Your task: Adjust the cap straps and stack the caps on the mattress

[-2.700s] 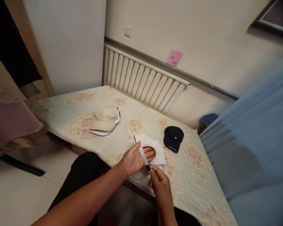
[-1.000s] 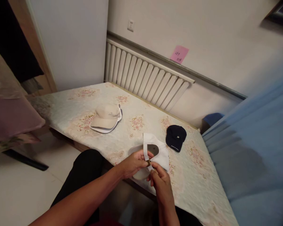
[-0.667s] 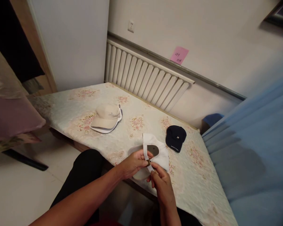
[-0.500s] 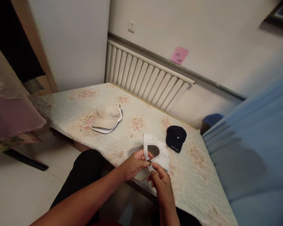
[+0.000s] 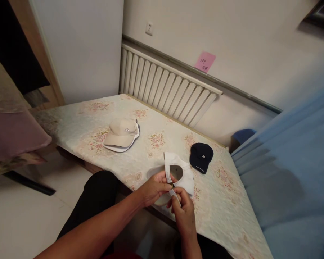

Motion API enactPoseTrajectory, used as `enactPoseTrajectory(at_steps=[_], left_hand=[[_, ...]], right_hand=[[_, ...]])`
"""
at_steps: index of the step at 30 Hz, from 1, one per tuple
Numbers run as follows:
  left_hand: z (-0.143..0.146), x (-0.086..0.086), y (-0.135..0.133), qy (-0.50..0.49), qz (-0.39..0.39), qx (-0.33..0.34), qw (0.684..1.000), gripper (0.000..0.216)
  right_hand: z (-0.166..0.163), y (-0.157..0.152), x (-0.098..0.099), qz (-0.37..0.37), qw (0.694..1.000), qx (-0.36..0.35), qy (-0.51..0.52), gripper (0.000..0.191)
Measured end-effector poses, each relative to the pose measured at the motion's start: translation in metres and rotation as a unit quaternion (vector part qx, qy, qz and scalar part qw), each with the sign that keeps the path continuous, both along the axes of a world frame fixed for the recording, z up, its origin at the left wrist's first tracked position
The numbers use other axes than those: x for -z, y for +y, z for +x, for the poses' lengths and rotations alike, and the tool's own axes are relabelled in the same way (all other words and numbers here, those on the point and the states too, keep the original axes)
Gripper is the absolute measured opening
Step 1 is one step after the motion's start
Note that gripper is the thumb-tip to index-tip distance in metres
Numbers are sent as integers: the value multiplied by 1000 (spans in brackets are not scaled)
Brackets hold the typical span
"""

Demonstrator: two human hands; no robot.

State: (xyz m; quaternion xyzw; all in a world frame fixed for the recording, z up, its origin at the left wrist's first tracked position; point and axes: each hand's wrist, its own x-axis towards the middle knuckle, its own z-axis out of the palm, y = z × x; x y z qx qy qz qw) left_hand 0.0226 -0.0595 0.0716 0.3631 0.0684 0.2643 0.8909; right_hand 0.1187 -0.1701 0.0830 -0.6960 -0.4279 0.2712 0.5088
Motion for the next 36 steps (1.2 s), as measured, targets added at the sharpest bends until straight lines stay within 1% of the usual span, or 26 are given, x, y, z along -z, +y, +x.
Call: enactPoseTrajectory(at_steps=[3,10,16,20,24,27,29,31,33,36], left_hand=[[1,0,-1,2,-1,-3,1000,33],[3,-4,-7,25,-8,-37,999,35],[6,-6,-10,55,10,-67,996,33],[9,-6,-11,61,13,-89,994,32],[10,-10,-11,71,1,-106,992,33],[8,-16,-6,73,-16,-126,989,33],[6,-19,1,71,-23,-139,987,34],[3,-21,8,73,-31,-142,987,36],[2,-22,14,76,-37,-138,987,39],[1,-21,17,77,-39,-129,988,39]], right_hand=[[0,-1,5,14,1000,3,-6,13],[2,-1,14,23,1000,1,-9,12],[2,-1,12,20,1000,2,-21,11],[2,-1,11,23,999,8,-31,16],[1,-1,7,18,999,23,-37,20],[-1,-3,4,11,999,11,-41,21],[-2,-6,4,22,999,6,-34,26],[-3,-9,8,47,998,22,-23,30],[-3,-12,14,59,997,40,-20,31],[-2,-14,22,31,999,24,-5,28]])
